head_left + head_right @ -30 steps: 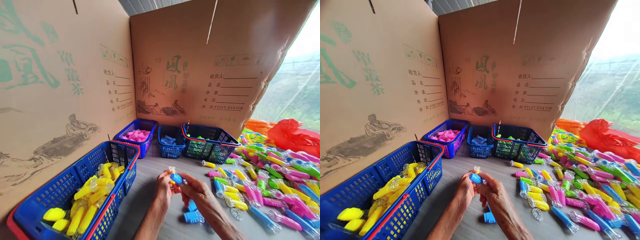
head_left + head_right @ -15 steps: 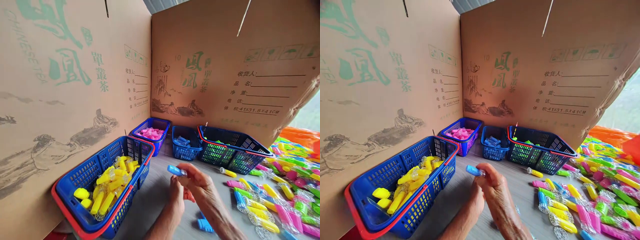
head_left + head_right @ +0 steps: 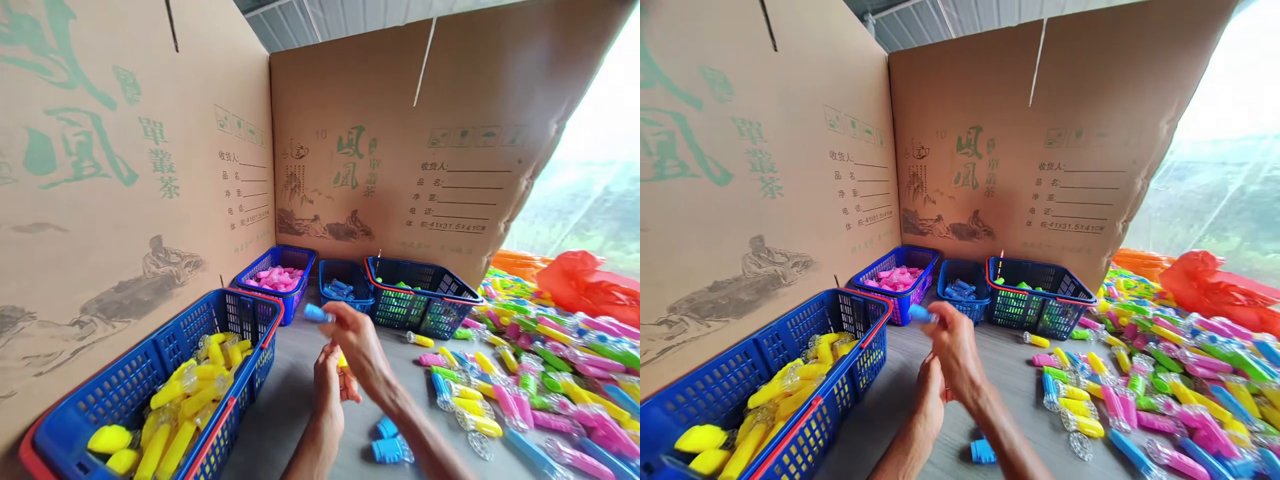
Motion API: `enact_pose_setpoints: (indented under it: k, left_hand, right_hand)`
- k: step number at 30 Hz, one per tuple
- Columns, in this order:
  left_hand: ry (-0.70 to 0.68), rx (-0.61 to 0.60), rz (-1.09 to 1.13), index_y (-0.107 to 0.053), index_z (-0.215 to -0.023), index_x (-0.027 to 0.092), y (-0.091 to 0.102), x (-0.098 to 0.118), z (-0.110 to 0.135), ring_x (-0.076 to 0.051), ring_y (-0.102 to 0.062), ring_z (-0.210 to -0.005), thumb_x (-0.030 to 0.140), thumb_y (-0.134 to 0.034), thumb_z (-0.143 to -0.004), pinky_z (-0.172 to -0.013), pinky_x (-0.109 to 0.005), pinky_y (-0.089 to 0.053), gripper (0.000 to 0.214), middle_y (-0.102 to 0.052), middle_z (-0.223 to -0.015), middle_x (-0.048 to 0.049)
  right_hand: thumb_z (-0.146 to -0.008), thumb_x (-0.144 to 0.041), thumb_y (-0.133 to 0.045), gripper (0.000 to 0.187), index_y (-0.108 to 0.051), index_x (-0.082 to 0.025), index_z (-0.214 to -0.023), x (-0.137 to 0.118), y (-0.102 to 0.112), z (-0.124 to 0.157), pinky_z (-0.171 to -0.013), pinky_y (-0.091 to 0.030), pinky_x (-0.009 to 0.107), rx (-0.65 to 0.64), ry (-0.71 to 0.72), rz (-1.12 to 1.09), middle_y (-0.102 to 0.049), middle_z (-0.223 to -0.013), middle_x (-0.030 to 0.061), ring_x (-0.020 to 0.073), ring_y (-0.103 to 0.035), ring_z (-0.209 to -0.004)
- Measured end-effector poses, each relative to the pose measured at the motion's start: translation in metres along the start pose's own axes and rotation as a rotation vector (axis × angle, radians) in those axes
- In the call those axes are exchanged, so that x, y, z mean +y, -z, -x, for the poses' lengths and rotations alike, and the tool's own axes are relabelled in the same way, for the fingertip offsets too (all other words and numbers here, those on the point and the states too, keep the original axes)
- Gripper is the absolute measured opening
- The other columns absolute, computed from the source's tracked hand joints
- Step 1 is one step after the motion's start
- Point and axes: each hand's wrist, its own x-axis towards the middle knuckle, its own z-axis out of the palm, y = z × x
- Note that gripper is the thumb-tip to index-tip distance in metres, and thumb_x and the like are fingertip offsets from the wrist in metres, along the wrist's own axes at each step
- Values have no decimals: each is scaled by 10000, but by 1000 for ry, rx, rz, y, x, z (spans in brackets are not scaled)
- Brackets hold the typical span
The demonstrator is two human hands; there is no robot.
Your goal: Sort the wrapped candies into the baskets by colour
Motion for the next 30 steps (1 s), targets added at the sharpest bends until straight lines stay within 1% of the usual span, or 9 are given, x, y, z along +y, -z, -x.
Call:
enact_pose_setpoints:
  k: [3, 6, 9, 12, 17, 21, 24, 27, 30]
  left_hand:
    - [84, 70, -51, -479, -1029, 193, -1, 6, -6, -113, -429, -333, 522, -481, -845, -388, -244, -406, 377, -553, -540, 32]
    - [86, 120, -75, -490, -1040, 181, 1, 12, -5, -113, -439, -326, 531, -504, -825, -372, -239, -407, 411, -560, -537, 26]
    - [-21, 137, -63, -522, -1041, 172, 4, 14, 0, -102, -467, -365, 557, -575, -780, -379, -212, -401, 468, -575, -566, 20]
    - [-75, 119, -35, -546, -1081, 166, 5, 15, 3, -98, -476, -388, 552, -606, -768, -392, -210, -418, 500, -584, -586, 16]
    - [-24, 47, -27, -530, -1190, 172, 2, 19, 4, -105, -486, -389, 403, -504, -882, -404, -226, -446, 386, -581, -599, 15]
    - [10, 49, -46, -557, -1088, 129, -10, 28, 17, -99, -475, -400, 303, -424, -939, -412, -224, -446, 265, -564, -599, 1]
    - [-78, 49, -10, -568, -975, 126, -32, 52, 48, -92, -456, -420, 283, -414, -954, -425, -215, -434, 221, -527, -589, 8]
    - [-343, 2, 127, -573, -919, 162, -48, 93, 90, -88, -448, -468, 315, -385, -970, -466, -216, -445, 248, -515, -623, 10]
    - [-561, 156, 143, -575, -856, 165, -38, 135, 123, -86, -422, -493, 288, -285, -983, -448, -189, -396, 340, -494, -623, -3]
  right_hand:
    - [-669, -292, -629, 514, -636, -123, -1154, 6, 28, -36, -677, -455, 282, 104, -39, 30, -662, -838, 27, 164, -587, -690]
    - [-690, -304, -628, 595, -599, -126, -1257, 9, 49, -36, -769, -473, 307, 140, -11, 69, -700, -939, 63, 203, -634, -836]
    - [-752, -383, -580, 407, -703, -156, -1066, 18, 72, 2, -747, -486, 327, 131, -7, 95, -707, -838, 51, 216, -636, -801]
    - [-725, -457, -611, 353, -734, -171, -890, 40, 103, 52, -674, -497, 323, 187, -106, 50, -695, -765, 48, 208, -627, -704]
    - [-646, -466, -651, 334, -730, -183, -806, 89, 150, 127, -501, -416, 277, 334, -339, 27, -663, -670, 37, 163, -543, -551]
    - [-583, -451, -686, 375, -731, -179, -836, 110, 162, 170, -491, -398, 274, 440, -468, -71, -619, -617, 14, 147, -502, -517]
    - [-573, -473, -712, 422, -729, -166, -863, 116, 161, 184, -526, -421, 275, 455, -494, -143, -601, -619, 9, 151, -516, -549]
    - [-623, -477, -691, 422, -724, -174, -915, 122, 159, 187, -547, -422, 270, 418, -439, -95, -642, -731, 26, 154, -536, -596]
    - [-702, -440, -639, 356, -715, -199, -954, 131, 158, 187, -583, -426, 274, 365, -333, 44, -662, -776, 23, 149, -534, -605]
